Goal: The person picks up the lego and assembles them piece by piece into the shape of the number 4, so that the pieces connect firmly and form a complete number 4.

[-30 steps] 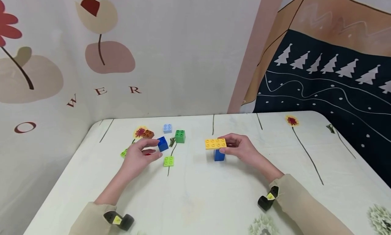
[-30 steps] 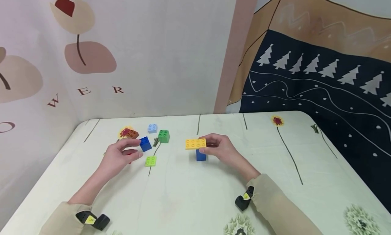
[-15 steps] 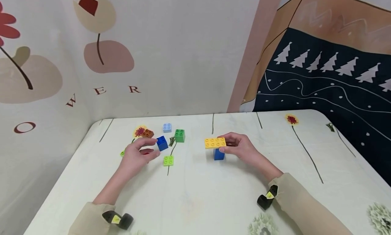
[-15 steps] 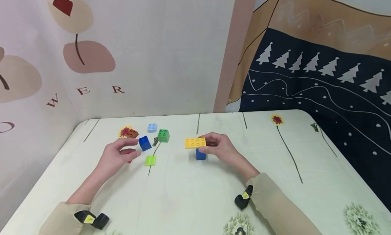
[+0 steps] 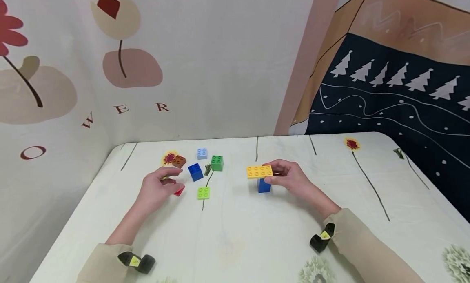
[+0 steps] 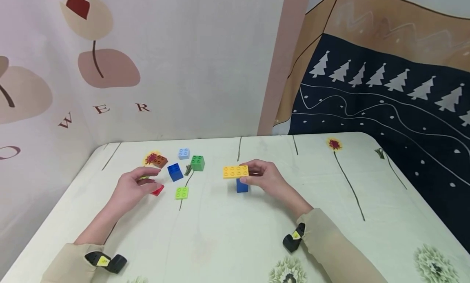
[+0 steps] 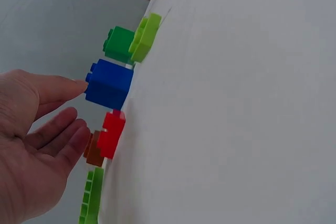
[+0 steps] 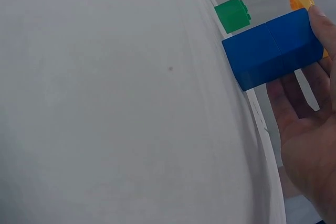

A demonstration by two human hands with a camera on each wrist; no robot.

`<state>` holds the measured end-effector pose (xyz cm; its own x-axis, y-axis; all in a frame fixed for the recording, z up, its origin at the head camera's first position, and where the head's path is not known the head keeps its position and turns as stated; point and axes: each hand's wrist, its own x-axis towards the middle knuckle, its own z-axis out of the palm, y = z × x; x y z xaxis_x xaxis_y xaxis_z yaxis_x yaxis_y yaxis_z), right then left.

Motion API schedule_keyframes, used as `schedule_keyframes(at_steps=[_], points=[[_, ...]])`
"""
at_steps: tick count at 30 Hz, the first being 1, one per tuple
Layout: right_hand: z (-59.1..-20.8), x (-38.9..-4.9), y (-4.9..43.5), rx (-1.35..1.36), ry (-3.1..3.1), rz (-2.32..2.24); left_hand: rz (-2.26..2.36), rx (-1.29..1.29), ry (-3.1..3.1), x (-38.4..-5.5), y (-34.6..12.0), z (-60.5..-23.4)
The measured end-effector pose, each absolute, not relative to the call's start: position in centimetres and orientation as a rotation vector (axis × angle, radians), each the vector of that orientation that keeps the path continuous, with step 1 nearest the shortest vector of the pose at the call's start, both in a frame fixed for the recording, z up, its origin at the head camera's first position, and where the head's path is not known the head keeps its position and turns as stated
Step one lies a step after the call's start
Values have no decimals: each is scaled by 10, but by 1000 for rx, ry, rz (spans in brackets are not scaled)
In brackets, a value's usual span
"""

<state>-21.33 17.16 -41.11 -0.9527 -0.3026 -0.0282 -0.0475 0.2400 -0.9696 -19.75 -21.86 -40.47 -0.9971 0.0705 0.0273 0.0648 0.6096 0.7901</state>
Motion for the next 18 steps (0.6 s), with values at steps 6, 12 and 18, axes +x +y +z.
schedule_keyframes(at_steps=[6,12,18], points=[[-410,-213,172,-348,2288,-1794,1355,120,2806,-195,-223,-406],[-411,-214,172,-350,2286,-1799,1321,129,2839,-195,-229,-407],[-412,-215,172,-355,2276,-1809,1322,122,2889,-197,-238,-407]])
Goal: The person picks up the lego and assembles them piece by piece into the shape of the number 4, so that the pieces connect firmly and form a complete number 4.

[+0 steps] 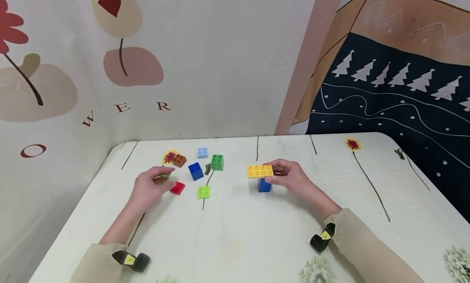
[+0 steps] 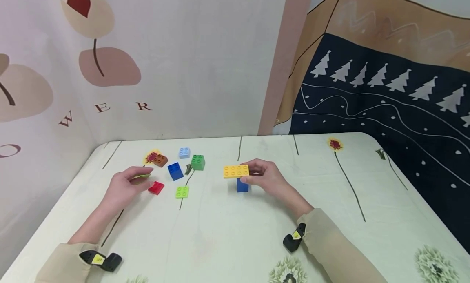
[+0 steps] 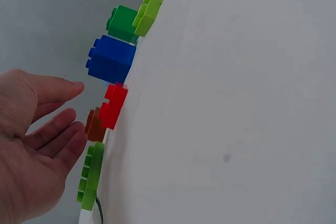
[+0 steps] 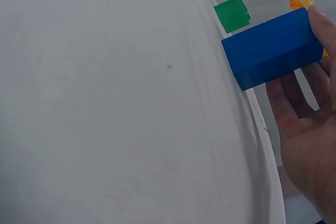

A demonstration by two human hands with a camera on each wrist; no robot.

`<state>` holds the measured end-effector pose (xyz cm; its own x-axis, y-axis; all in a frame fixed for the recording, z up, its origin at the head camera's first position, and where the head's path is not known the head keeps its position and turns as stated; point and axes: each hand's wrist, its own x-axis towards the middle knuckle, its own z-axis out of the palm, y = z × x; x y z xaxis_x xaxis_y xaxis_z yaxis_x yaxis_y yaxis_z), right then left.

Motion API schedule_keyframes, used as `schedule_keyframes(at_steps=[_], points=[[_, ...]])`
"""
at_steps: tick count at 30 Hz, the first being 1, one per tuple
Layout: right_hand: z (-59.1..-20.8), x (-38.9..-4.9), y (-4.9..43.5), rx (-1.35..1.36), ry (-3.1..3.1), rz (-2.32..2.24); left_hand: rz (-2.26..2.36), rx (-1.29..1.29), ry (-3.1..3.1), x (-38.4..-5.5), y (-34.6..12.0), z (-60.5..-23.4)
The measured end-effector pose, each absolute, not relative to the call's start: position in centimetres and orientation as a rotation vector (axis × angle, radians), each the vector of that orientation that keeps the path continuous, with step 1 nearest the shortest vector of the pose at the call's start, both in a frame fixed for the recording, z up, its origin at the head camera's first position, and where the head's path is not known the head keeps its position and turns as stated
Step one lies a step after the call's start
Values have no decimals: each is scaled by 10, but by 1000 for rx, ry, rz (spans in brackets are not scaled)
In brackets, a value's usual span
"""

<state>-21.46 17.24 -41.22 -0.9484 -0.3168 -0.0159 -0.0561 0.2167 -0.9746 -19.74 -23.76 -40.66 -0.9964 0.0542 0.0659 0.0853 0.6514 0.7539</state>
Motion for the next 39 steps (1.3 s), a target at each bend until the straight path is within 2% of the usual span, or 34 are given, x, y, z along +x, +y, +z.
schedule_keyframes(at_steps=[16,25,39], points=[[-411,-214,173,-347,2273,-1812,-1197,-30,-2673,-196,-251,-404],[-412,-214,173,-346,2256,-1813,-1210,124,-2690,-199,-263,-406],[-413,-215,173,-349,2258,-1807,-1183,98,-2828,-202,-268,-415]])
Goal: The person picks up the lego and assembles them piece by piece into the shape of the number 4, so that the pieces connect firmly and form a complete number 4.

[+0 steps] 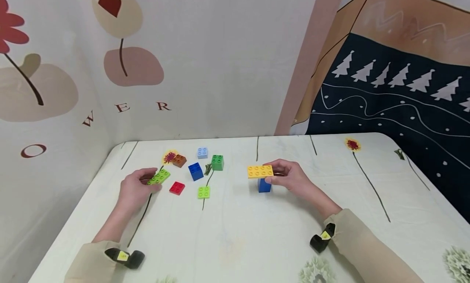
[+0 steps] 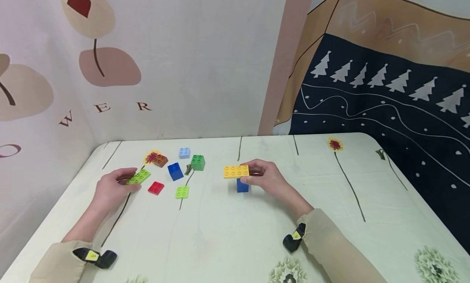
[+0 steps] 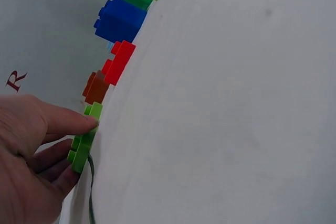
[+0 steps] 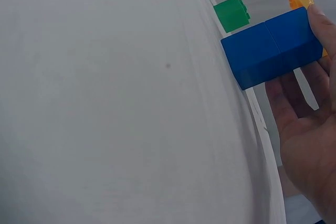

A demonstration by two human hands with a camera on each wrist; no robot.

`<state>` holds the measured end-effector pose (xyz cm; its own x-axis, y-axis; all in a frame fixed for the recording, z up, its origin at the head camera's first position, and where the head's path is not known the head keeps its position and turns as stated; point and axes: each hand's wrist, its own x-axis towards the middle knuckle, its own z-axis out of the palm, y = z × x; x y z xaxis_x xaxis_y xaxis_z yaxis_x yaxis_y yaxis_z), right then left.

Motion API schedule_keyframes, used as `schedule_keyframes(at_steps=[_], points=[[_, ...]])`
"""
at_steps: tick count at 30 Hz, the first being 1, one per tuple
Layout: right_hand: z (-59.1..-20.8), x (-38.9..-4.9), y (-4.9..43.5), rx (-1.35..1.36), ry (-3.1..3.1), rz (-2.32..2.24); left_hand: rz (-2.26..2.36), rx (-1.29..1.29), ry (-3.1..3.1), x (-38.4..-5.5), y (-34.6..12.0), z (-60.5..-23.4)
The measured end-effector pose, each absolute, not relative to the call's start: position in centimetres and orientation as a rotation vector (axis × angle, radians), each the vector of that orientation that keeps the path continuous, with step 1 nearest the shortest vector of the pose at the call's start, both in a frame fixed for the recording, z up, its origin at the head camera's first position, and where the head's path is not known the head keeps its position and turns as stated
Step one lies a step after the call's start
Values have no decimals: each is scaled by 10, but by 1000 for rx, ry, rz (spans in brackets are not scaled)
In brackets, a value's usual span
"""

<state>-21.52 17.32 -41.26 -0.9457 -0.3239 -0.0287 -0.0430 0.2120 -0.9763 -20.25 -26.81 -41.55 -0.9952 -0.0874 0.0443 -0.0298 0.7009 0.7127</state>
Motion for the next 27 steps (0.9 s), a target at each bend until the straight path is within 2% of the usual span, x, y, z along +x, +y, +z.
schedule_keyframes(at_steps=[8,17,27], points=[[-412,-215,175,-341,2260,-1809,-1114,-10,-2829,-207,-266,-418],[-413,-215,173,-346,2269,-1796,-1187,107,-2795,-209,-263,-413],[-413,-216,173,-334,2263,-1803,-1211,30,-2767,-207,-251,-393]])
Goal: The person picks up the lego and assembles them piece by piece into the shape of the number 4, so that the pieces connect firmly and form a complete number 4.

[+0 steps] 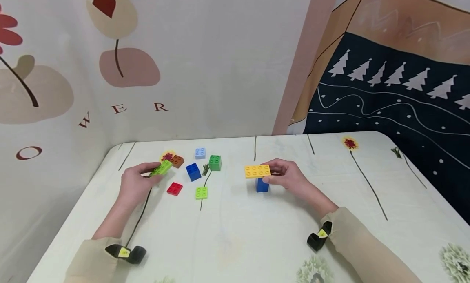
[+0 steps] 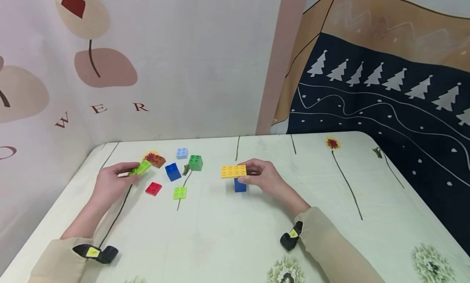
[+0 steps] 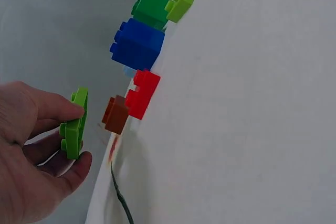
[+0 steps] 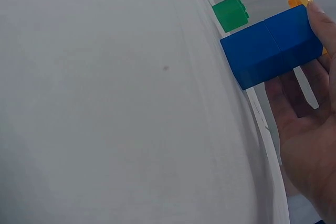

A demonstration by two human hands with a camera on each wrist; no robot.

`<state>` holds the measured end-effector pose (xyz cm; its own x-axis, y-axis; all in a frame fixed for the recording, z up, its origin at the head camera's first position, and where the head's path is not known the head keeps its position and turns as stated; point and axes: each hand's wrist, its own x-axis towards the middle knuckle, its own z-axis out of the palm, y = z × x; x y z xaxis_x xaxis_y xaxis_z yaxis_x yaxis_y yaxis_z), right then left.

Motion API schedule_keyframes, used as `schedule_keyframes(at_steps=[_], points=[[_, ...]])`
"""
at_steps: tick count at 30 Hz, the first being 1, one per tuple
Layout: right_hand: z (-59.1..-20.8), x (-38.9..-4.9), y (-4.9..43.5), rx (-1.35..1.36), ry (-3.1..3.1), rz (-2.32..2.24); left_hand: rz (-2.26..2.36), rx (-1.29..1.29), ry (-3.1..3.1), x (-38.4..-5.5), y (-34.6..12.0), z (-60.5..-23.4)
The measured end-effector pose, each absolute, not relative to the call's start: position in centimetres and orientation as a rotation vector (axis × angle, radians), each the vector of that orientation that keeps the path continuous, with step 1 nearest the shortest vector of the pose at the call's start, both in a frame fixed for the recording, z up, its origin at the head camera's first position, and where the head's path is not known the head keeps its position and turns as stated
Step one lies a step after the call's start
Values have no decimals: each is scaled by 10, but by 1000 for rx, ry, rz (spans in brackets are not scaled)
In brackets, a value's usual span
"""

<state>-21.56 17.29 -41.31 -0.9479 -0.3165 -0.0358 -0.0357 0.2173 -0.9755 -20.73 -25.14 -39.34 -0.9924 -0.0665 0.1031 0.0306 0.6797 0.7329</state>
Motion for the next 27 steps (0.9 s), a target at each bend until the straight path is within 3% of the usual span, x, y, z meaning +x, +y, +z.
schedule_keyframes(at_steps=[27], points=[[-414,-216,173,-312,2272,-1796,-1630,-122,-2689,-202,-169,-357]])
